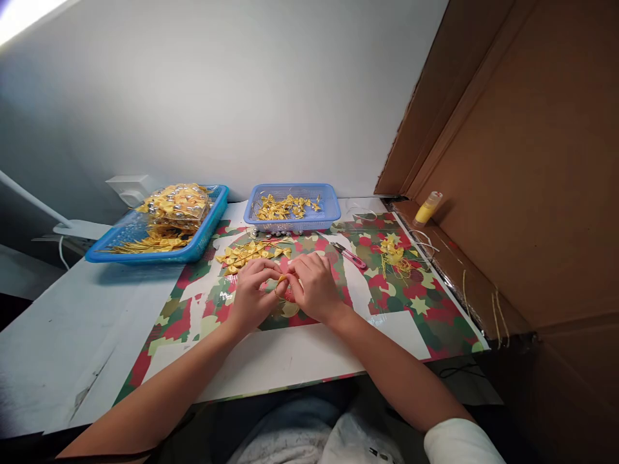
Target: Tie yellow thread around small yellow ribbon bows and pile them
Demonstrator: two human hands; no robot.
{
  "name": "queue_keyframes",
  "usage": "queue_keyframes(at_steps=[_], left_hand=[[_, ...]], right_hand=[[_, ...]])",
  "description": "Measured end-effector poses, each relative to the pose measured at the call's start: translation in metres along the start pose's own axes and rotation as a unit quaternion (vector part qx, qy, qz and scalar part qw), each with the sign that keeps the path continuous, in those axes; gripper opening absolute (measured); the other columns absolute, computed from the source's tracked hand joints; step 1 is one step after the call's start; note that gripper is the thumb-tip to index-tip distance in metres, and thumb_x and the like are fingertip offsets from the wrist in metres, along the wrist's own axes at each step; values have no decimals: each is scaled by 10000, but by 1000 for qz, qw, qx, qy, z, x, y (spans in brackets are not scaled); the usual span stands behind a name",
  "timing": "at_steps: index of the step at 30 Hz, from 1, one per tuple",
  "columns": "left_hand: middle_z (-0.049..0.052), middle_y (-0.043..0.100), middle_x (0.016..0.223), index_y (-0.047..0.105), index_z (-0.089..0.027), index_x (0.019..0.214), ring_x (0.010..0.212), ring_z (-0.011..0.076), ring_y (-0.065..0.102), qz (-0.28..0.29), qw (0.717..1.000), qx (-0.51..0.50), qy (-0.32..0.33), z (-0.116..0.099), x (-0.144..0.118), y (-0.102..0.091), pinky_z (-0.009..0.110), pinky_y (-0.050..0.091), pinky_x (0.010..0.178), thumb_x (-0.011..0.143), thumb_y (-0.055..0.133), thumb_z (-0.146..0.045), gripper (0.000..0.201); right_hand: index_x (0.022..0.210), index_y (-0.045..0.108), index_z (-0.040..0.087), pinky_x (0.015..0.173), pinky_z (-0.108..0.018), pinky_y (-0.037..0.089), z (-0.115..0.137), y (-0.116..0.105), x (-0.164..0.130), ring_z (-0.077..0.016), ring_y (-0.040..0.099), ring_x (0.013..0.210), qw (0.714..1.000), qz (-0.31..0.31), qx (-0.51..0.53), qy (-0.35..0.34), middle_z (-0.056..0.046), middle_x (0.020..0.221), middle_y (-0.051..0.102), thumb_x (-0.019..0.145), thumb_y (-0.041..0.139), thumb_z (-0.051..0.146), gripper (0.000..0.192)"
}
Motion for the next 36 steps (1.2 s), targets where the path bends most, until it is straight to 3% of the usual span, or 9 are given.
queue_keyframes(at_steps=[6, 14, 19, 23, 27, 31, 34, 36], left_hand=[[20, 585, 735, 613, -192, 654, 774, 189, 533, 29, 998, -32, -43, 11, 2, 6, 329, 374, 730, 794, 618, -284, 168], [8, 534, 684, 592, -193, 607, 740, 180, 510, 48, 997, -32, -54, 10, 1, 11, 320, 358, 707, 786, 610, -280, 200], [8, 543, 697, 603, -195, 615, 714, 169, 502, 63, 989, -106, -84, 16, 1, 15, 303, 381, 683, 784, 621, -320, 212], [6, 569, 714, 603, -192, 633, 707, 161, 528, 60, 976, -171, -120, 25, 1, 16, 287, 409, 678, 772, 642, -369, 229], [4, 577, 706, 607, -194, 625, 710, 163, 546, 68, 972, -181, -136, 31, 1, 19, 287, 424, 694, 755, 657, -379, 232], [14, 578, 735, 586, -193, 604, 858, 206, 620, 78, 963, -203, -160, 37, -1, 24, 309, 450, 778, 743, 665, -371, 240], [19, 547, 741, 607, -186, 599, 963, 241, 644, 100, 947, -243, -187, 39, -3, 31, 321, 468, 816, 746, 661, -372, 243], [19, 540, 737, 621, -179, 596, 904, 226, 650, 107, 942, -250, -196, 39, -4, 33, 305, 479, 771, 739, 666, -368, 241]], right_hand=[[799, 613, 200, 756, -337, 390, -9, 8, 1, -198, 555, 820, 998, 17, 41, 54, -32, 819, 679, 858, 548, 184, 88], [694, 564, 199, 745, -355, 351, -1, 6, -1, -186, 549, 745, 1000, -2, -24, 9, -27, 721, 655, 839, 507, 157, 162], [767, 551, 210, 737, -344, 426, -6, -5, 1, -192, 550, 778, 992, -63, 105, 39, -42, 775, 635, 882, 457, 185, 151], [750, 591, 219, 766, -343, 463, -16, 4, 3, -192, 581, 817, 977, -5, 194, 83, -27, 789, 661, 826, 563, 200, 83], [806, 621, 218, 825, -357, 484, -28, 7, 2, -193, 636, 880, 944, 5, 293, 153, -34, 866, 709, 836, 594, 280, 74], [840, 545, 227, 759, -340, 522, -37, -11, 9, -160, 661, 711, 886, -72, 417, 190, -7, 745, 691, 843, 609, 447, 228], [844, 498, 252, 571, -277, 490, -40, -37, 27, -109, 546, 513, 861, -125, 461, 175, 54, 624, 575, 798, 646, 525, 314], [841, 480, 272, 461, -235, 398, -42, -59, 43, -87, 418, 437, 856, -156, 466, 159, 84, 559, 445, 802, 637, 544, 316]])
Point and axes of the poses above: each hand's wrist, its own x-axis towards the middle knuckle, its own y-axis out of the palm, z = x × y, the point moved 8 cm from there along x, towards the middle knuckle
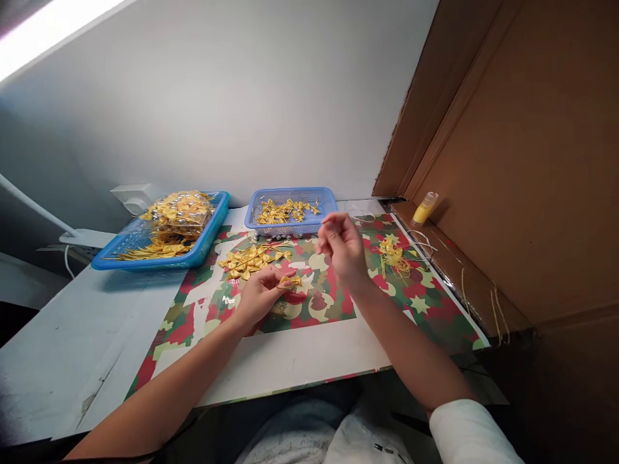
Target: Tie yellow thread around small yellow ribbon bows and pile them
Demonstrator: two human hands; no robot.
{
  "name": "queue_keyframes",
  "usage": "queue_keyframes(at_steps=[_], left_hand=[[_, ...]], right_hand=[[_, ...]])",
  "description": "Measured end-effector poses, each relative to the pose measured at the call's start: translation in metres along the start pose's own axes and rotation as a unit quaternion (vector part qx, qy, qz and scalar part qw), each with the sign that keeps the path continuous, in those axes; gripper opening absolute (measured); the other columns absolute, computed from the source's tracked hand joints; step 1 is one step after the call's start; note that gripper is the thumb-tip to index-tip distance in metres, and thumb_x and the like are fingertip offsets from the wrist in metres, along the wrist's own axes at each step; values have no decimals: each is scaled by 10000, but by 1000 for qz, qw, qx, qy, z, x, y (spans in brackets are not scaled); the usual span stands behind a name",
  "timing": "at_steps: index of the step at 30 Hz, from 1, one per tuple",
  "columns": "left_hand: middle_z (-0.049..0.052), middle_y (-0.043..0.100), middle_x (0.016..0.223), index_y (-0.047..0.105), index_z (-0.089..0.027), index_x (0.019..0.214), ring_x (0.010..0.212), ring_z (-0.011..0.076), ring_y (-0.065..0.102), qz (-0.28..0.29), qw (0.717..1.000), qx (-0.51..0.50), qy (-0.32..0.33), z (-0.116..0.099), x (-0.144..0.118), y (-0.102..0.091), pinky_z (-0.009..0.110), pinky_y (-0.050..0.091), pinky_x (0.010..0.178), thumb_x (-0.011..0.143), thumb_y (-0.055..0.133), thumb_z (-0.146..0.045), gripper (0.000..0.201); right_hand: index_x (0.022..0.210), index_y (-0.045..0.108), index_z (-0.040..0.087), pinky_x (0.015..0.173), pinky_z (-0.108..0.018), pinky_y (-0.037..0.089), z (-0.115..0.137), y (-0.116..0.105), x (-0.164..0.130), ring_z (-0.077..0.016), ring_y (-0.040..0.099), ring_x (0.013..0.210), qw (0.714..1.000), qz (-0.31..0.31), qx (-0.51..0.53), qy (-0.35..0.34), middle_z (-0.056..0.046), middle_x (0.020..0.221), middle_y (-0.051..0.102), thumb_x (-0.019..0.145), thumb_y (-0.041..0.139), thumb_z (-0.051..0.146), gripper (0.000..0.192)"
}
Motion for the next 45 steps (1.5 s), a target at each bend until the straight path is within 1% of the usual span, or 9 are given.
queue_keyframes(at_steps=[5, 14, 28, 32, 35, 38, 40, 42, 45], left_hand=[[0, 544, 668, 609, -168, 572, 641, 132, 539, -8, 1000, 15, -27, 1, 0, -1, 240, 446, 591, 695, 686, -353, 235], [-16, 542, 627, 540, -165, 567, 607, 114, 503, 0, 997, -34, -72, 5, -1, 0, 222, 406, 565, 649, 709, -366, 275], [-6, 560, 603, 559, -167, 540, 600, 120, 512, -11, 997, -29, -64, 3, -4, -2, 228, 400, 553, 659, 692, -323, 237], [-20, 535, 561, 547, -167, 528, 569, 109, 508, -16, 992, -70, -101, 6, -5, 1, 214, 395, 523, 624, 701, -316, 234], [-26, 528, 572, 526, -162, 548, 543, 90, 514, 7, 973, -156, -168, 13, -8, 10, 206, 421, 520, 593, 720, -313, 250], [-10, 550, 628, 520, -154, 570, 547, 87, 544, 44, 941, -233, -241, 19, -14, 20, 203, 446, 511, 558, 732, -286, 250], [2, 561, 646, 527, -149, 580, 566, 93, 566, 61, 923, -258, -277, 21, -18, 24, 194, 448, 499, 548, 732, -254, 233], [6, 567, 642, 539, -145, 591, 574, 96, 580, 69, 908, -277, -306, 23, -21, 26, 184, 447, 491, 545, 729, -225, 211], [12, 574, 627, 560, -141, 586, 571, 99, 588, 65, 896, -294, -325, 24, -24, 26, 180, 447, 485, 535, 730, -203, 188]], right_hand=[[834, 510, 300, 435, -237, 306, 53, -10, 42, -102, 349, 463, 995, -6, -49, -83, 68, 560, 309, 876, 577, 503, 218], [755, 481, 274, 458, -243, 277, 104, -5, 62, -94, 306, 474, 991, 11, -27, -134, 62, 568, 286, 891, 598, 392, 215], [789, 481, 288, 479, -277, 273, 128, -29, 78, -102, 355, 485, 977, 1, -74, -200, 61, 555, 296, 889, 585, 423, 197], [773, 490, 267, 456, -225, 314, 97, -17, 93, -81, 381, 468, 991, 14, -56, -122, 79, 547, 346, 851, 616, 393, 194], [729, 534, 222, 421, -191, 327, 32, 4, 101, -64, 398, 434, 990, 78, -114, 34, 80, 514, 442, 813, 656, 323, 179], [611, 556, 174, 388, -177, 316, -40, 19, 84, -58, 414, 403, 943, 143, -232, 193, 55, 459, 517, 758, 686, 207, 199], [602, 594, 161, 423, -196, 380, -66, 24, 69, -78, 465, 417, 932, 161, -245, 214, 32, 456, 560, 743, 667, 146, 160], [660, 653, 156, 563, -245, 485, -79, 27, 54, -118, 587, 555, 926, 178, -256, 212, -15, 606, 675, 728, 648, 100, 88], [800, 700, 179, 844, -370, 499, -63, 26, 34, -208, 646, 913, 909, 172, -368, 91, -72, 951, 718, 713, 654, 120, 116]])
Point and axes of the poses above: each hand's wrist, its own x-axis towards the middle knuckle, its own y-axis out of the palm, z = x × y, the point moved 8 cm from there along x, towards the middle knuckle
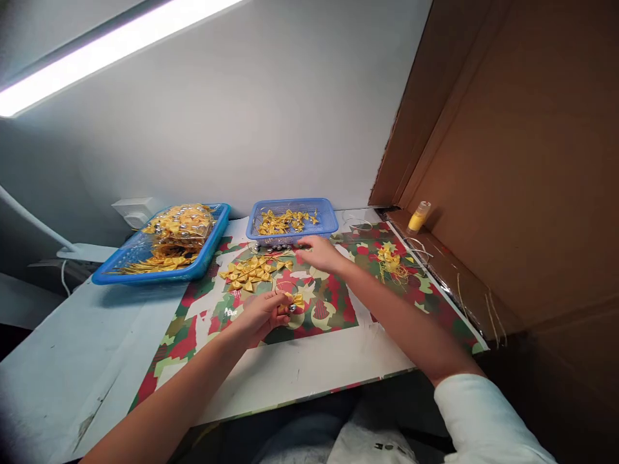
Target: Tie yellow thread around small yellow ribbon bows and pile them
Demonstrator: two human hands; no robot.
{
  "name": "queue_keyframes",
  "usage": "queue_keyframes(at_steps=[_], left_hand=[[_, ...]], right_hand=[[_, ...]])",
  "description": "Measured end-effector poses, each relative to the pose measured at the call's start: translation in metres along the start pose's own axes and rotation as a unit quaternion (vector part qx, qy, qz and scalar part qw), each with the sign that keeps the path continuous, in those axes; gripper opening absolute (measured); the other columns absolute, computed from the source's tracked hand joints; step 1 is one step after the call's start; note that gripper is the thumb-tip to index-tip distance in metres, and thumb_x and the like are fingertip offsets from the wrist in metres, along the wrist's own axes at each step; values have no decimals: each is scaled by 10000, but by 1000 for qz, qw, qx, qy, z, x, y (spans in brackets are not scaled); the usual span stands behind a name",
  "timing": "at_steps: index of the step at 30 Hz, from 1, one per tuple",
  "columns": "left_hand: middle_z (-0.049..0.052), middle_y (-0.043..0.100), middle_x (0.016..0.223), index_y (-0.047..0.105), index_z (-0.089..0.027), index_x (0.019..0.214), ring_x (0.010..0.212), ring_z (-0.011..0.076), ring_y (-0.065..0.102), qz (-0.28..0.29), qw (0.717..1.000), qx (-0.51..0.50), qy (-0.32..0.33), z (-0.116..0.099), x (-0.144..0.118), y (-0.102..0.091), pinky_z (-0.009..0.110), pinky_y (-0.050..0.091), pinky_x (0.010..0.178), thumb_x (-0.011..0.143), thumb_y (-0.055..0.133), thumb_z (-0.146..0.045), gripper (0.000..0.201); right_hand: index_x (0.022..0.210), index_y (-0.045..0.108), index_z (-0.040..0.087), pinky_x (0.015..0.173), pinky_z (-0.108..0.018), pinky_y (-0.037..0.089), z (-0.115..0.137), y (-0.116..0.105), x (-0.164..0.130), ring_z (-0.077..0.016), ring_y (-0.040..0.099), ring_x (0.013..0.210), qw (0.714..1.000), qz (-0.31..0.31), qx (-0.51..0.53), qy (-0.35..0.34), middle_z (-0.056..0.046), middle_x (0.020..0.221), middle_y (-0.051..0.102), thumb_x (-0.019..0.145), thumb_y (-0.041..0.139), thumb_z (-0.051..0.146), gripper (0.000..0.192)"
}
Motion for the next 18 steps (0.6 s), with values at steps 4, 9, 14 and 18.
queue_keyframes(at_steps=[4, 9, 14, 18], left_hand=[[14, 576, 608, 568, -140, 542, 553, 93, 554, -25, 999, 7, 41, -5, -2, -2, 192, 452, 485, 528, 742, -233, 198], [-33, 498, 527, 517, -144, 512, 487, 59, 464, -39, 992, 60, 104, -8, -5, 0, 177, 392, 463, 540, 750, -272, 267], [-45, 463, 499, 471, -156, 507, 477, 61, 440, -41, 988, 94, 115, -6, -5, 0, 179, 357, 457, 572, 750, -303, 322], [-52, 445, 487, 475, -154, 516, 460, 59, 433, -51, 985, 114, 121, -9, -5, -3, 176, 338, 442, 566, 784, -374, 383]], right_hand=[[805, 678, 200, 812, -356, 468, 40, -13, -57, -196, 597, 867, 981, -116, -63, -140, -50, 855, 651, 813, 504, 134, 186], [764, 674, 202, 745, -386, 372, 60, 19, -102, -210, 498, 789, 951, -31, -262, -160, -52, 783, 613, 792, 533, 148, 153], [617, 654, 191, 707, -379, 349, 31, 26, -91, -215, 483, 789, 947, 5, -320, -40, -74, 800, 611, 878, 495, 215, 307], [613, 688, 208, 697, -343, 378, 10, 39, -85, -205, 524, 828, 978, 74, -196, 17, -59, 797, 610, 918, 474, 282, 380]])
Point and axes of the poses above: each hand's wrist, its own x-axis towards the middle knuckle, its own y-axis out of the palm, z = x × y, the point moved 8 cm from there along x, towards the middle knuckle
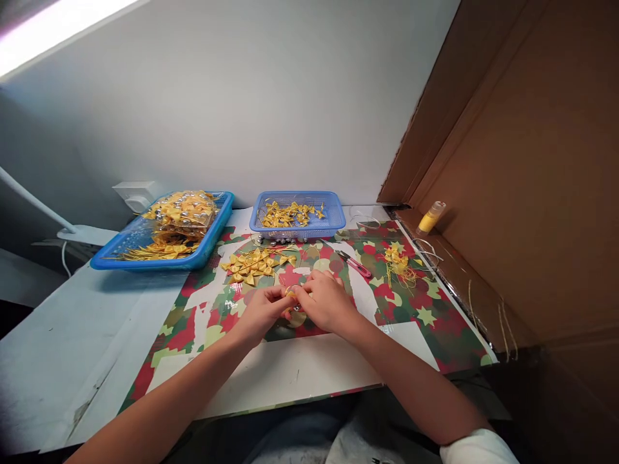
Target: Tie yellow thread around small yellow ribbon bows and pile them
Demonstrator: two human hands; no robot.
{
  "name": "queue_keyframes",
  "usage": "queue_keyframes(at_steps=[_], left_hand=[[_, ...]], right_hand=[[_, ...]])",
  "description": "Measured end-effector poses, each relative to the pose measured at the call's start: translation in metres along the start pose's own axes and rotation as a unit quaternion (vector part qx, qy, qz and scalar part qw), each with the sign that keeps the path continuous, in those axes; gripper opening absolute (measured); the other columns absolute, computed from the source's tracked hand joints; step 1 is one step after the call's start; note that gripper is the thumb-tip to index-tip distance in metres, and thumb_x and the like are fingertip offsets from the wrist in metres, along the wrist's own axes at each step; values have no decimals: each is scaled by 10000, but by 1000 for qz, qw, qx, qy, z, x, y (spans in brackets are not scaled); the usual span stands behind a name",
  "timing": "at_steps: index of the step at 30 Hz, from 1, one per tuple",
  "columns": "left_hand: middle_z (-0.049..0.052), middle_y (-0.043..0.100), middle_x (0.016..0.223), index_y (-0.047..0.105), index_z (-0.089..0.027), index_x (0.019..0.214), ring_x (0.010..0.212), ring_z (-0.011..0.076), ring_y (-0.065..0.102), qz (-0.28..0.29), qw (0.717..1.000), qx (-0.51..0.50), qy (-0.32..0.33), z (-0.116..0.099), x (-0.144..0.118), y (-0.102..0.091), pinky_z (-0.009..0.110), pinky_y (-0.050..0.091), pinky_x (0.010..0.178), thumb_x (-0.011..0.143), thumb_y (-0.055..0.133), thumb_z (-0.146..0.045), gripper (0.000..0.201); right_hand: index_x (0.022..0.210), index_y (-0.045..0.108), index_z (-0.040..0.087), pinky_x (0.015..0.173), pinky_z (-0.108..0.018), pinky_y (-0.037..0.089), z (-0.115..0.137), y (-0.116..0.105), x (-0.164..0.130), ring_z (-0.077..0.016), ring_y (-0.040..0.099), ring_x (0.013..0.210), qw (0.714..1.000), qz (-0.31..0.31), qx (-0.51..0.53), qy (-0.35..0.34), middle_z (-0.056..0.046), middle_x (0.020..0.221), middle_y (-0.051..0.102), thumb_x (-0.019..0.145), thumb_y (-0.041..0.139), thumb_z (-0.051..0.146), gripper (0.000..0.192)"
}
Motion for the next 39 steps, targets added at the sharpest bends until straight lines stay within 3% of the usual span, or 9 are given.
queue_keyframes(at_steps=[7, 10, 15, 19, 22, 26, 30, 34, 39], left_hand=[[-60, 445, 469, 463, -150, 515, 427, 60, 457, -6, 1000, -7, -12, 0, 1, 0, 163, 343, 412, 512, 826, -440, 465], [-43, 488, 485, 489, -147, 542, 423, 65, 466, -3, 999, -26, -24, 3, 3, 0, 173, 359, 413, 517, 823, -454, 454], [-8, 563, 537, 561, -142, 597, 471, 89, 515, 3, 998, -38, -41, 5, 4, -2, 197, 403, 459, 550, 787, -394, 342], [-1, 576, 545, 588, -137, 569, 490, 80, 500, -30, 999, 20, -8, -4, 4, -7, 181, 359, 461, 597, 712, -295, 203], [-14, 549, 517, 588, -143, 536, 475, 73, 457, -48, 998, 42, 20, -11, 4, -10, 185, 319, 445, 602, 674, -259, 159], [-19, 539, 526, 548, -158, 527, 496, 88, 464, -59, 995, 62, 51, -14, 7, -13, 203, 326, 467, 621, 651, -266, 177], [-23, 516, 549, 513, -173, 544, 536, 110, 478, -87, 978, 143, 125, -20, 11, -19, 222, 334, 500, 653, 625, -275, 187], [-14, 510, 627, 488, -179, 530, 575, 117, 473, -109, 941, 246, 204, -30, 10, -18, 231, 351, 533, 681, 597, -251, 200], [-16, 502, 658, 469, -184, 545, 591, 119, 464, -110, 922, 285, 239, -34, 8, -16, 235, 356, 556, 689, 581, -218, 185]], right_hand=[[654, 707, 210, 863, -391, 400, -4, -7, -4, -231, 519, 986, 988, -94, 122, 2, -60, 961, 639, 800, 591, 185, 188], [680, 683, 206, 927, -393, 395, -3, -9, -5, -217, 523, 1004, 972, -88, 219, -11, -56, 966, 602, 820, 586, 226, 171], [771, 669, 216, 940, -372, 414, 10, -25, -11, -199, 537, 1028, 905, -51, 410, -98, -56, 1020, 555, 871, 598, 352, 183], [813, 661, 247, 809, -343, 465, 25, -59, -22, -176, 554, 875, 841, -44, 506, -186, -32, 842, 582, 908, 568, 372, 182], [821, 645, 262, 778, -339, 468, 30, -92, -29, -160, 538, 758, 819, -73, 527, -216, 3, 685, 538, 912, 565, 379, 169], [777, 614, 258, 675, -307, 475, 26, -137, -36, -117, 445, 568, 818, -146, 514, -214, 46, 590, 425, 875, 618, 406, 178], [762, 582, 253, 581, -270, 429, 15, -171, -42, -91, 311, 482, 817, -241, 484, -203, 71, 554, 314, 857, 652, 372, 168], [766, 578, 259, 555, -268, 400, 9, -181, -45, -95, 273, 484, 812, -279, 473, -195, 71, 546, 301, 845, 669, 357, 156], [753, 585, 248, 528, -253, 374, 12, -180, -45, -87, 263, 485, 801, -294, 483, -197, 72, 546, 316, 822, 696, 356, 169]])
Point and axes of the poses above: each hand's wrist, its own x-axis towards the middle knuckle, its own y-axis out of the palm, z = x × y, the point moved 8 cm from there along x, towards the middle knuckle
